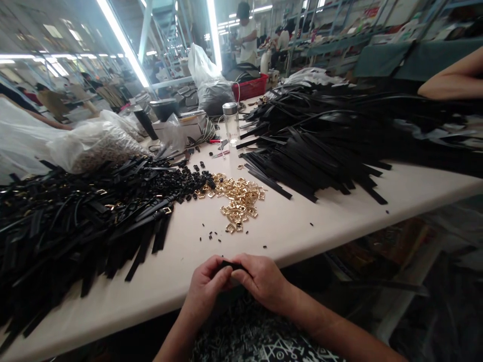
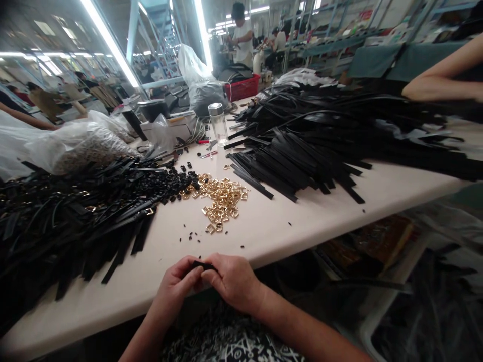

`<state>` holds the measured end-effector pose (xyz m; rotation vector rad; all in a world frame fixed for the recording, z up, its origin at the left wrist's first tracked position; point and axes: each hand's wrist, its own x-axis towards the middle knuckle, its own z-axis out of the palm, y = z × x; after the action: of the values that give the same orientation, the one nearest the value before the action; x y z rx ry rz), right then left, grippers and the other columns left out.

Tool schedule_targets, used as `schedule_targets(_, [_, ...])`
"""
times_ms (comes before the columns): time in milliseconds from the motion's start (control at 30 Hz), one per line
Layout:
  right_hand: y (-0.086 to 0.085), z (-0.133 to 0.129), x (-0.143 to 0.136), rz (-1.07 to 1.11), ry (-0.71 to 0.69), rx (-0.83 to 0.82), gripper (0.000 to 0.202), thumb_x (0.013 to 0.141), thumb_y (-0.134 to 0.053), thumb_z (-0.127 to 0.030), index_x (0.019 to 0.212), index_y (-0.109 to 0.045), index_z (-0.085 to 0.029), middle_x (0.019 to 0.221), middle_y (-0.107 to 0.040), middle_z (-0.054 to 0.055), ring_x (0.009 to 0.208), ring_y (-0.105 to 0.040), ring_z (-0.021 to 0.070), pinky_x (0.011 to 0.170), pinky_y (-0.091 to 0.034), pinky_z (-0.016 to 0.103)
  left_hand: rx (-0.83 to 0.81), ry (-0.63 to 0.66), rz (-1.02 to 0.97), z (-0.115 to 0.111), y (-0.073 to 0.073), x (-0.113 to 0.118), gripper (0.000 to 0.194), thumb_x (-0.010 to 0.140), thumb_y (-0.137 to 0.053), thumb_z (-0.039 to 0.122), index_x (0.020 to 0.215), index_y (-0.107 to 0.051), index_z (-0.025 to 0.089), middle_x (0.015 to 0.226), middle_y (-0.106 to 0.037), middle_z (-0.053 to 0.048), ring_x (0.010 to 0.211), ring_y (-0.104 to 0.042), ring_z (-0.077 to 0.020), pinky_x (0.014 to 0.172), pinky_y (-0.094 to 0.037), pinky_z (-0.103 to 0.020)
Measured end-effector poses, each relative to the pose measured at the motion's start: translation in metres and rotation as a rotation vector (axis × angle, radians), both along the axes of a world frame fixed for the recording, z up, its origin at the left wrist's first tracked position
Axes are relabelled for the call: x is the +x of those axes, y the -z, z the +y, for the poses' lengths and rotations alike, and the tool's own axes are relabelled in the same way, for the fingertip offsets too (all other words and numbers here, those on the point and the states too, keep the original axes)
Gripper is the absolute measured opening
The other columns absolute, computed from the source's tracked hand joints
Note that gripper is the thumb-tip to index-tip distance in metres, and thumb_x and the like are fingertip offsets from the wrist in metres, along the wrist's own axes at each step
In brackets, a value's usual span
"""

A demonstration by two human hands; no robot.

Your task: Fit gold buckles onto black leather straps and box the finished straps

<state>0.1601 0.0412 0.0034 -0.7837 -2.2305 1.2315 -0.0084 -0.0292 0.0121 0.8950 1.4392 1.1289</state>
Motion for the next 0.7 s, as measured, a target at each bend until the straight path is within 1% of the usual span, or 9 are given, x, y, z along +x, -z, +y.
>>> schedule_targets(67, [-0.001, 0.006, 0.005, -0.056, 0.004, 0.047, 0.022, 0.095, -0.050, -0.032, 0.082, -0.062, -0.019, 0.077, -0.067, 0.004, 0.072, -0.063, 0.0175, 0.066, -0.044, 0.028, 0.000, 0.028, 0.048, 0.007, -0.004, -0.007, 0.028, 0.079, -0.070, 0.045, 0.076, -0.066, 0.018, 0.058, -0.058, 0.002, 0.056, -0.051, -0.0127, 0.057, -0.042, -0.024])
schedule_targets(133, [-0.001, 0.011, 0.009, -0.061, 0.023, 0.021, 0.022, 0.093, -0.050, -0.029, 0.076, -0.059, -0.019, 0.070, -0.063, 0.002, 0.067, -0.059, 0.0156, 0.062, -0.042, 0.027, -0.003, 0.071, 0.093, 0.018, -0.006, -0.013, 0.026, 0.079, -0.070, 0.043, 0.074, -0.065, 0.018, 0.059, -0.060, 0.001, 0.056, -0.053, -0.0129, 0.058, -0.044, -0.024])
schedule_targets(233, [-0.002, 0.017, 0.013, 0.075, 0.104, -0.246, 0.023, 0.093, -0.047, -0.028, 0.074, -0.055, -0.018, 0.062, -0.056, -0.002, 0.053, -0.053, 0.0112, 0.053, -0.040, 0.023, 0.031, 0.096, 0.247, 0.042, -0.003, -0.021, 0.023, 0.078, -0.070, 0.040, 0.076, -0.065, 0.018, 0.063, -0.061, 0.000, 0.058, -0.054, -0.0136, 0.057, -0.044, -0.025])
schedule_targets(300, [-0.002, 0.020, 0.014, 0.196, 0.170, -0.448, 0.025, 0.094, -0.045, -0.031, 0.074, -0.054, -0.018, 0.060, -0.054, -0.004, 0.045, -0.049, 0.0086, 0.046, -0.038, 0.021, 0.098, 0.059, 0.460, 0.060, -0.001, -0.024, 0.019, 0.078, -0.070, 0.037, 0.082, -0.067, 0.019, 0.073, -0.064, -0.001, 0.061, -0.057, -0.0141, 0.059, -0.045, -0.025])
schedule_targets(367, [-0.002, 0.022, 0.015, 0.285, 0.205, -0.560, 0.026, 0.093, -0.047, -0.035, 0.076, -0.054, -0.017, 0.062, -0.055, -0.003, 0.043, -0.048, 0.0073, 0.044, -0.037, 0.020, 0.161, 0.070, 0.676, 0.077, 0.002, -0.027, 0.016, 0.078, -0.070, 0.032, 0.088, -0.070, 0.020, 0.084, -0.065, -0.002, 0.065, -0.059, -0.0140, 0.064, -0.047, -0.027])
schedule_targets(433, [-0.001, 0.023, 0.015, 0.321, 0.212, -0.596, 0.025, 0.091, -0.049, -0.036, 0.075, -0.054, -0.017, 0.063, -0.056, -0.003, 0.043, -0.048, 0.0066, 0.044, -0.037, 0.019, 0.188, 0.153, 0.801, 0.091, 0.003, -0.029, 0.012, 0.079, -0.068, 0.026, 0.090, -0.071, 0.021, 0.089, -0.064, -0.002, 0.066, -0.059, -0.0135, 0.068, -0.048, -0.028])
schedule_targets(567, [0.000, 0.024, 0.015, 0.331, 0.198, -0.624, 0.025, 0.090, -0.052, -0.037, 0.076, -0.055, -0.017, 0.065, -0.059, -0.002, 0.043, -0.049, 0.0060, 0.043, -0.037, 0.019, 0.197, 0.327, 0.851, 0.109, 0.002, -0.033, 0.010, 0.076, -0.066, 0.016, 0.084, -0.068, 0.021, 0.088, -0.061, -0.001, 0.067, -0.059, -0.0131, 0.065, -0.046, -0.026])
schedule_targets(633, [0.001, 0.024, 0.015, 0.338, 0.193, -0.635, 0.025, 0.090, -0.052, -0.037, 0.077, -0.055, -0.017, 0.066, -0.060, -0.002, 0.044, -0.049, 0.0060, 0.043, -0.038, 0.019, 0.209, 0.367, 0.858, 0.113, 0.000, -0.033, 0.010, 0.073, -0.067, 0.013, 0.079, -0.066, 0.020, 0.084, -0.060, -0.001, 0.067, -0.058, -0.0133, 0.063, -0.045, -0.025])
schedule_targets(700, [0.001, 0.024, 0.015, 0.348, 0.192, -0.638, 0.025, 0.090, -0.053, -0.038, 0.077, -0.056, -0.017, 0.066, -0.060, -0.002, 0.044, -0.049, 0.0059, 0.043, -0.037, 0.019, 0.216, 0.359, 0.856, 0.114, -0.001, -0.033, 0.008, 0.072, -0.067, 0.013, 0.076, -0.065, 0.020, 0.081, -0.060, 0.000, 0.066, -0.058, -0.0131, 0.062, -0.044, -0.025])
